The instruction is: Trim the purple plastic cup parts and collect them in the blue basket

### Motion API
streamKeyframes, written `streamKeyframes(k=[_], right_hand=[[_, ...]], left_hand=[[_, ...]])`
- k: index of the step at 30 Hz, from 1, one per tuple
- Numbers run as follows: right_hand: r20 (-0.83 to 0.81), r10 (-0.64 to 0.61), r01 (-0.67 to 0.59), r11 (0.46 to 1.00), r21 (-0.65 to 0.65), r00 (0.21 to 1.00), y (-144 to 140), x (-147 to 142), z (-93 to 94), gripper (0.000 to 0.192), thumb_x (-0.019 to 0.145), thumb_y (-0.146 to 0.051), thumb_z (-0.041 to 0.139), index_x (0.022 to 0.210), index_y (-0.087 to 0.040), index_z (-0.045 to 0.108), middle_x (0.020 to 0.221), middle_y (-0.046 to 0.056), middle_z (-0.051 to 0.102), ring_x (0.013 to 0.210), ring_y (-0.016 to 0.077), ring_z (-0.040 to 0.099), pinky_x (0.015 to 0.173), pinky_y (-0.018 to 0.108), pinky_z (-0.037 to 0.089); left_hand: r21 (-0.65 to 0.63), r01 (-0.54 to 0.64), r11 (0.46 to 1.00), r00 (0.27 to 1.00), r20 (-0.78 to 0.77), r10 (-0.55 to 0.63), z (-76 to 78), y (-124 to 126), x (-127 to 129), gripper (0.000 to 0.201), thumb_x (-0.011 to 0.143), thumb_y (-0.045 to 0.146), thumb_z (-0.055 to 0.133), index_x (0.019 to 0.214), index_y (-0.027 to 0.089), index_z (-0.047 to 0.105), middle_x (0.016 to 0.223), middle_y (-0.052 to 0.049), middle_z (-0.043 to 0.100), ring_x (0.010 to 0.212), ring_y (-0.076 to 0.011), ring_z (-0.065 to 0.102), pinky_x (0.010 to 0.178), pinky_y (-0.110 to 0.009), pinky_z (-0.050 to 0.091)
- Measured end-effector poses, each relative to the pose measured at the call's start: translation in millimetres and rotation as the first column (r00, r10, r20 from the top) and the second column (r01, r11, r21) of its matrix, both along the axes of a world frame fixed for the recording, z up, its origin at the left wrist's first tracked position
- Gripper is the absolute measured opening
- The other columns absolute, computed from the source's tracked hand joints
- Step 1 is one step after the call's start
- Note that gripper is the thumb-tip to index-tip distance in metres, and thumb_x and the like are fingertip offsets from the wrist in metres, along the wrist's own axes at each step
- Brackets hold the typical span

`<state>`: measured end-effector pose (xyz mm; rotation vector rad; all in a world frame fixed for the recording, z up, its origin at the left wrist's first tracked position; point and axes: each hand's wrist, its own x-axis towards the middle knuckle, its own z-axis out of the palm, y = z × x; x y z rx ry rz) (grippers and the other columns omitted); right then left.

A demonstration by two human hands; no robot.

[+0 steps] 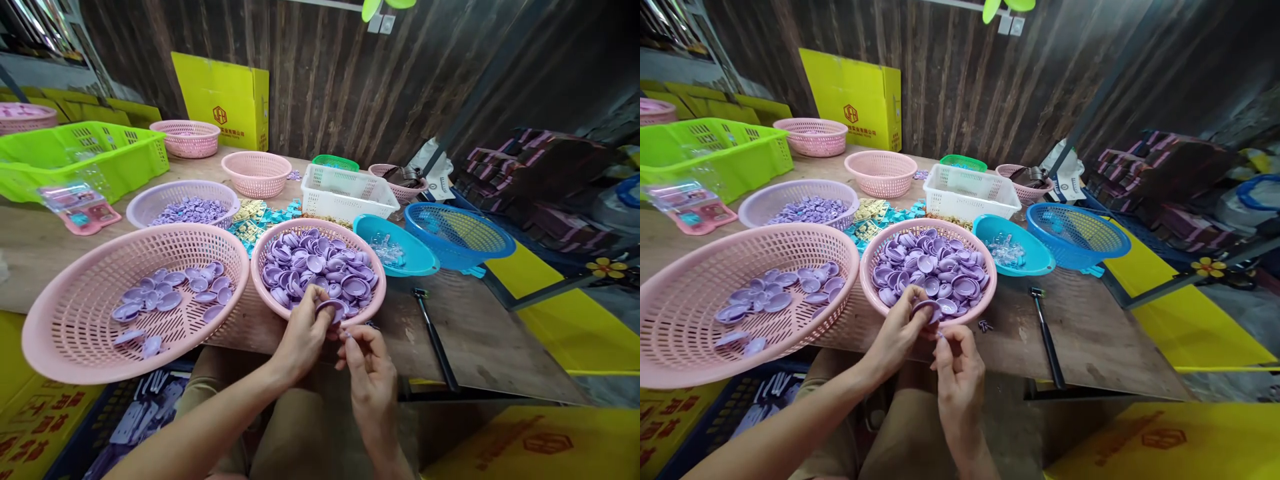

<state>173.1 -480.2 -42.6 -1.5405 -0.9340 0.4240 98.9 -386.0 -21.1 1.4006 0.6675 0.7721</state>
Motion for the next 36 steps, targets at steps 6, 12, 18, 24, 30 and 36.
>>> streamKeyframes(k=[6,12,18,24,30,36], right_hand=[[0.19,-0.013,0.014,1.0,-0.004,0.982,11.3,-18.0,-0.1,0.01,0.085,-0.026,0.041,0.084,-0.02,0.049,0.075,0.001,0.052,0.067,0.0119,0.052,0.057,0.022,0.045],[0.405,0.052,-0.062,0.998,0.011,0.913,12.8,-23.6,3.9,0.011,0.085,-0.017,0.04,0.083,-0.019,0.05,0.077,0.001,0.054,0.073,0.0123,0.052,0.067,0.024,0.043],[0.522,0.026,-0.047,0.999,0.027,0.852,15.7,-25.7,8.1,0.009,0.084,-0.017,0.044,0.078,-0.019,0.051,0.073,0.0,0.053,0.068,0.0116,0.051,0.064,0.022,0.042],[0.529,0.066,-0.04,0.997,-0.059,0.846,14.0,-31.2,12.7,0.011,0.083,-0.022,0.047,0.076,-0.018,0.054,0.063,-0.003,0.057,0.051,0.008,0.049,0.05,0.018,0.04],[0.555,0.064,-0.022,0.996,-0.082,0.83,17.7,-39.0,16.7,0.014,0.082,-0.024,0.047,0.072,-0.017,0.055,0.059,-0.002,0.057,0.047,0.0076,0.048,0.047,0.018,0.038],[0.555,0.076,-0.015,0.993,-0.114,0.828,17.7,-39.3,18.2,0.015,0.082,-0.024,0.047,0.071,-0.017,0.055,0.057,-0.003,0.055,0.045,0.0077,0.045,0.045,0.018,0.036]], left_hand=[[0.035,-0.02,0.999,0.999,-0.034,0.021,-3.8,-21.1,-24.8,0.023,0.083,0.024,0.041,0.096,0.015,0.058,0.08,-0.001,0.06,0.077,-0.0129,0.055,0.071,-0.021,0.043],[0.289,0.09,0.953,0.936,-0.351,0.018,-5.5,-22.0,-41.0,0.023,0.08,0.013,0.038,0.098,0.014,0.053,0.078,-0.004,0.062,0.062,-0.0131,0.056,0.059,-0.022,0.042],[0.441,0.198,0.875,0.808,-0.579,0.109,-11.7,-13.0,-49.7,0.021,0.084,0.019,0.038,0.083,0.018,0.059,0.076,-0.005,0.065,0.065,-0.0161,0.06,0.061,-0.024,0.042],[0.426,0.124,0.896,0.789,-0.59,0.172,-9.7,-10.0,-56.1,0.023,0.083,0.019,0.041,0.088,0.02,0.063,0.077,-0.003,0.067,0.067,-0.0141,0.061,0.063,-0.021,0.044],[0.439,0.142,0.887,0.731,-0.651,0.205,-7.6,-10.5,-58.2,0.024,0.082,0.021,0.042,0.094,0.022,0.063,0.081,-0.004,0.068,0.074,-0.0157,0.062,0.069,-0.024,0.046],[0.456,0.199,0.868,0.688,-0.695,0.208,-5.3,-10.9,-61.3,0.024,0.084,0.022,0.04,0.097,0.021,0.061,0.082,-0.004,0.068,0.074,-0.0159,0.063,0.068,-0.024,0.046]])
